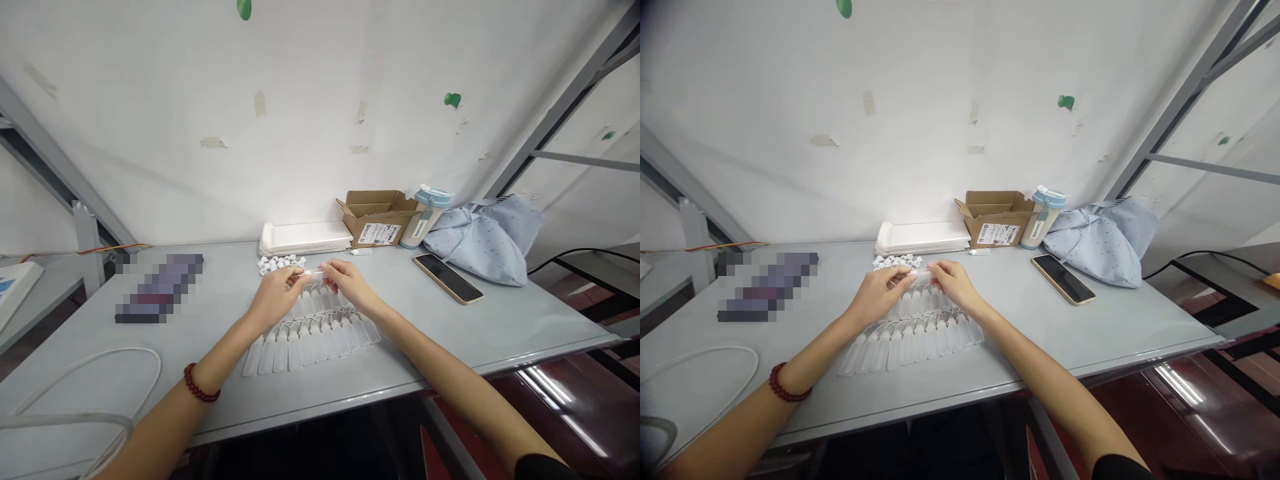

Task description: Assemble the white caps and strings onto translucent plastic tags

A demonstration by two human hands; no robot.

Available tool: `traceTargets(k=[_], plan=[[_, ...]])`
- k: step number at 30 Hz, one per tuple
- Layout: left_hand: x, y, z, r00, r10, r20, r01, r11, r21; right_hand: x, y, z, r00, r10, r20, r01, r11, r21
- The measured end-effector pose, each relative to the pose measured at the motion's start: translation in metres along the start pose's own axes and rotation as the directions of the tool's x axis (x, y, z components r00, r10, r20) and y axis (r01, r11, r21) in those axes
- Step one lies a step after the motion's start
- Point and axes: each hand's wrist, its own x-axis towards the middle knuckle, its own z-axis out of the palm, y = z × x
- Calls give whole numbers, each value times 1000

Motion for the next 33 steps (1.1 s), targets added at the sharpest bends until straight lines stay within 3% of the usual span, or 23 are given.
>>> traceTargets(k=[5, 9, 13, 18, 26, 33], plan=[[11, -8, -21, 981, -127, -150, 134, 990, 38, 12, 6, -19, 988, -42, -150, 34, 998, -55], [17, -22, -33, 970, -155, -189, 184, 972, 146, 24, 12, -41, 959, -83, -271, 50, 991, -124], [18, -37, -31, 988, -104, -110, 132, 948, 288, 32, 19, -60, 934, -78, -349, 13, 983, -184], [18, -50, -20, 999, -26, -19, 31, 922, 387, 38, 27, -77, 915, 14, -404, -121, 964, -239], [19, -61, -12, 994, 79, 72, -98, 942, 321, 41, 36, -96, 911, 137, -390, -255, 929, -269], [19, -58, -11, 983, 63, 171, -119, 933, 339, 45, 49, -105, 886, 145, -441, -324, 873, -363]])
